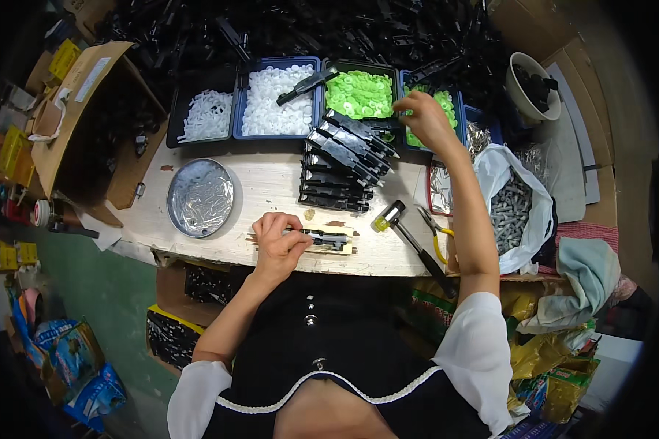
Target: The person assembles components by hand and using a mallet, picking up small white and green plastic pieces from bins, placing them into larger black frames, and hammering them into place on a wooden jig.
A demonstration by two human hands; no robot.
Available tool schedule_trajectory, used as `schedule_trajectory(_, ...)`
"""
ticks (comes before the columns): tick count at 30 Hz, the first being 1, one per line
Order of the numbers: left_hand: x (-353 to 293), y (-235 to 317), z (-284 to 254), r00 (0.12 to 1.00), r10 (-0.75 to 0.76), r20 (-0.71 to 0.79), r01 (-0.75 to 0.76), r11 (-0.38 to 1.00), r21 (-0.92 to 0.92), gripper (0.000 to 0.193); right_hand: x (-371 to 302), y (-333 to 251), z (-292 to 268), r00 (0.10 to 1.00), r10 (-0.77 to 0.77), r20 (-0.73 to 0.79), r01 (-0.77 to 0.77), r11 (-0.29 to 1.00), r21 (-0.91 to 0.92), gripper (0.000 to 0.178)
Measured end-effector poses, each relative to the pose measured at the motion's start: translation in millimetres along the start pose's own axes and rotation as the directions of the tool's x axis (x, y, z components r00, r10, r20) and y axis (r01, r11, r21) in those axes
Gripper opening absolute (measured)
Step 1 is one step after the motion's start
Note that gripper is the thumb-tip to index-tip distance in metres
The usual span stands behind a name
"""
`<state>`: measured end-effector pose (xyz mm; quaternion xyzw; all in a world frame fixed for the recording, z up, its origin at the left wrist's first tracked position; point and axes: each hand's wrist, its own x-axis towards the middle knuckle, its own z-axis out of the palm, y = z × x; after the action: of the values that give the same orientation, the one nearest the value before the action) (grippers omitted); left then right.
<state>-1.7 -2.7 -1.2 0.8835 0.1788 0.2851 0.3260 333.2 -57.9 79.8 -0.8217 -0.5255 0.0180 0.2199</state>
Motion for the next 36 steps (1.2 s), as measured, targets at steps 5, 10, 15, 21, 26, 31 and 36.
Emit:
schedule_trajectory(5,0,0,0,1.000,-0.009,-0.017,0.008,1.000,-0.006,0.007,12,-22,5,0.956,-0.062,0.286,0.159,0.931,-0.328,0.039)
schedule_trajectory(10,-2,0,1,1.000,-0.002,0.003,0.002,1.000,0.005,0.007,10,-9,7,0.987,-0.055,0.151,0.093,0.961,-0.260,0.037)
schedule_trajectory(15,-4,1,-1,0.999,0.034,-0.003,-0.034,0.999,0.042,0.009,0,-9,-6,0.993,-0.084,-0.088,0.101,0.971,0.216,0.034)
schedule_trajectory(21,13,27,-25,0.976,-0.149,-0.157,0.097,0.950,-0.296,0.035,-55,-60,-36,0.970,-0.179,0.165,0.061,0.835,0.547,0.034)
schedule_trajectory(26,22,41,-24,0.867,-0.343,0.362,0.476,0.353,-0.805,0.029,-98,-86,-21,0.904,-0.338,0.263,0.097,0.760,0.643,0.036)
schedule_trajectory(31,1,42,-9,0.790,-0.270,0.550,0.531,-0.147,-0.835,0.018,-137,-100,14,0.961,-0.021,0.275,-0.266,0.194,0.944,0.045)
schedule_trajectory(36,-18,45,18,0.655,0.039,0.755,0.533,-0.732,-0.425,0.029,-162,-117,47,0.990,-0.041,0.132,-0.130,0.039,0.991,0.048)
